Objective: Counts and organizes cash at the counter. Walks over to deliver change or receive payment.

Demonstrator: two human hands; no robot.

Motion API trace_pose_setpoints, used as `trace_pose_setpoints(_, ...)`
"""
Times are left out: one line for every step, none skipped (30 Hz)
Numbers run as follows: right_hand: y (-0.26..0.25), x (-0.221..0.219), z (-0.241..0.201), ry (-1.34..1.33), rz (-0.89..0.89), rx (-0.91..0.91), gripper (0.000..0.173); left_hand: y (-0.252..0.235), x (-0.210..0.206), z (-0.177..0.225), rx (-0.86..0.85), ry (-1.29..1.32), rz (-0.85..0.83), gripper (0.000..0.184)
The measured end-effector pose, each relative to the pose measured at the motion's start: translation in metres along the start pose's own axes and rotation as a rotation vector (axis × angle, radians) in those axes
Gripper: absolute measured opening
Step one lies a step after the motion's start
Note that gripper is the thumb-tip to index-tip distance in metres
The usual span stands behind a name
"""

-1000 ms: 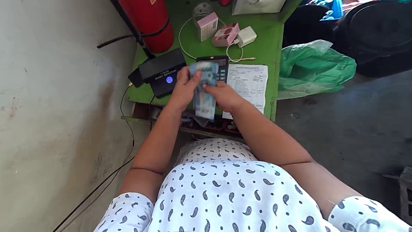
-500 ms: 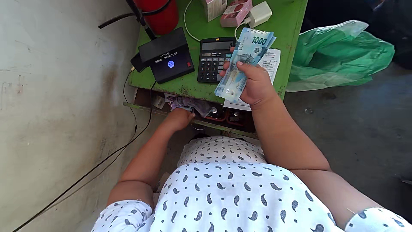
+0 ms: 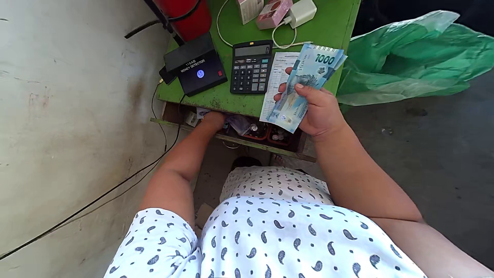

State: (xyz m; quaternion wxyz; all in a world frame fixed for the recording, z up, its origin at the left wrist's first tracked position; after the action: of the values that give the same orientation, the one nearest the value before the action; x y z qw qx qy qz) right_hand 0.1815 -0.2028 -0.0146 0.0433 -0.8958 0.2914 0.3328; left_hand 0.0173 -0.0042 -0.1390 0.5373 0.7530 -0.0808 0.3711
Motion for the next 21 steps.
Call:
trace_pose_setpoints(0.002,0.003,0.002,-0.002,0.010,0.000,0.038,-0.001,-0.002,-0.001,-0.014,-0.001,0.008,0.024)
trace_pose_setpoints(0.003,0.004,0.002,0.000,0.021,0.000,0.037,-0.003,-0.004,-0.003,-0.033,-0.006,0.023,0.024)
trace_pose_setpoints(0.003,0.005,0.002,0.002,0.028,0.003,0.037,-0.006,-0.005,-0.004,-0.053,-0.011,0.039,0.025)
trace_pose_setpoints(0.002,0.004,0.001,0.002,0.034,0.007,0.038,-0.007,-0.006,-0.006,-0.071,-0.018,0.051,0.025)
trace_pose_setpoints(0.001,0.002,0.000,0.003,0.039,0.013,0.038,-0.008,-0.006,-0.008,-0.086,-0.031,0.052,0.026)
trace_pose_setpoints(-0.001,0.000,-0.001,0.002,0.042,0.023,0.039,-0.009,-0.006,-0.008,-0.095,-0.045,0.049,0.027)
trace_pose_setpoints(-0.003,-0.003,-0.001,0.001,0.044,0.038,0.039,-0.008,-0.005,-0.008,-0.098,-0.059,0.042,0.028)
trace_pose_setpoints(-0.005,-0.006,-0.001,-0.001,0.046,0.051,0.039,-0.007,-0.003,-0.008,-0.096,-0.076,0.029,0.030)
trace_pose_setpoints(-0.008,-0.009,-0.001,-0.008,0.051,0.060,0.039,-0.005,-0.001,-0.006,-0.092,-0.095,0.016,0.032)
trace_pose_setpoints(-0.009,-0.012,0.000,-0.016,0.059,0.068,0.039,-0.004,0.000,-0.004,-0.090,-0.108,0.008,0.032)
trace_pose_setpoints(-0.010,-0.015,0.003,-0.017,0.063,0.068,0.039,-0.002,0.001,-0.002,-0.089,-0.111,0.005,0.032)
trace_pose_setpoints(-0.011,-0.018,0.006,-0.008,0.068,0.065,0.039,0.001,0.001,0.000,-0.081,-0.099,0.002,0.031)
trace_pose_setpoints(-0.011,-0.021,0.010,0.007,0.077,0.062,0.039,0.004,0.002,0.001,-0.073,-0.072,0.000,0.029)
trace_pose_setpoints(-0.012,-0.024,0.013,0.018,0.087,0.061,0.039,0.006,0.003,0.001,-0.072,-0.043,0.003,0.027)
trace_pose_setpoints(-0.012,-0.025,0.017,0.028,0.099,0.060,0.039,0.007,0.004,0.001,-0.077,-0.015,0.011,0.026)
trace_pose_setpoints(-0.013,-0.026,0.021,0.023,0.107,0.058,0.038,0.008,0.004,0.000,-0.086,0.005,0.025,0.026)
trace_pose_setpoints(-0.015,-0.027,0.025,0.015,0.111,0.058,0.038,0.009,0.005,-0.002,-0.093,0.026,0.042,0.025)
trace_pose_setpoints(-0.017,-0.028,0.029,0.012,0.118,0.057,0.037,0.008,0.005,-0.003,-0.098,0.042,0.060,0.024)
trace_pose_setpoints(-0.019,-0.029,0.033,0.015,0.130,0.056,0.037,0.008,0.005,-0.005,-0.103,0.057,0.070,0.023)
trace_pose_setpoints(-0.021,-0.031,0.037,0.016,0.137,0.055,0.037,0.008,0.005,-0.007,-0.104,0.078,0.072,0.023)
trace_pose_setpoints(-0.023,-0.033,0.040,0.010,0.145,0.050,0.037,0.008,0.005,-0.010,-0.109,0.101,0.065,0.024)
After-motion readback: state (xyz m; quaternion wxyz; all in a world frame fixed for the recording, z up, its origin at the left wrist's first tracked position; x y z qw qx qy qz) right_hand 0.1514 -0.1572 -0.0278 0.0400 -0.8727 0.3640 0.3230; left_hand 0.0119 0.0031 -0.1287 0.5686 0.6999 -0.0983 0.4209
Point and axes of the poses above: each hand's wrist, its own y-axis away from the middle knuckle, its own x-axis out of the back of the hand, z = x × y, the point moved 8 cm from there along -y, towards the middle knuckle, and after that the axes turned 2 degrees about y, right-handed, at the moved point
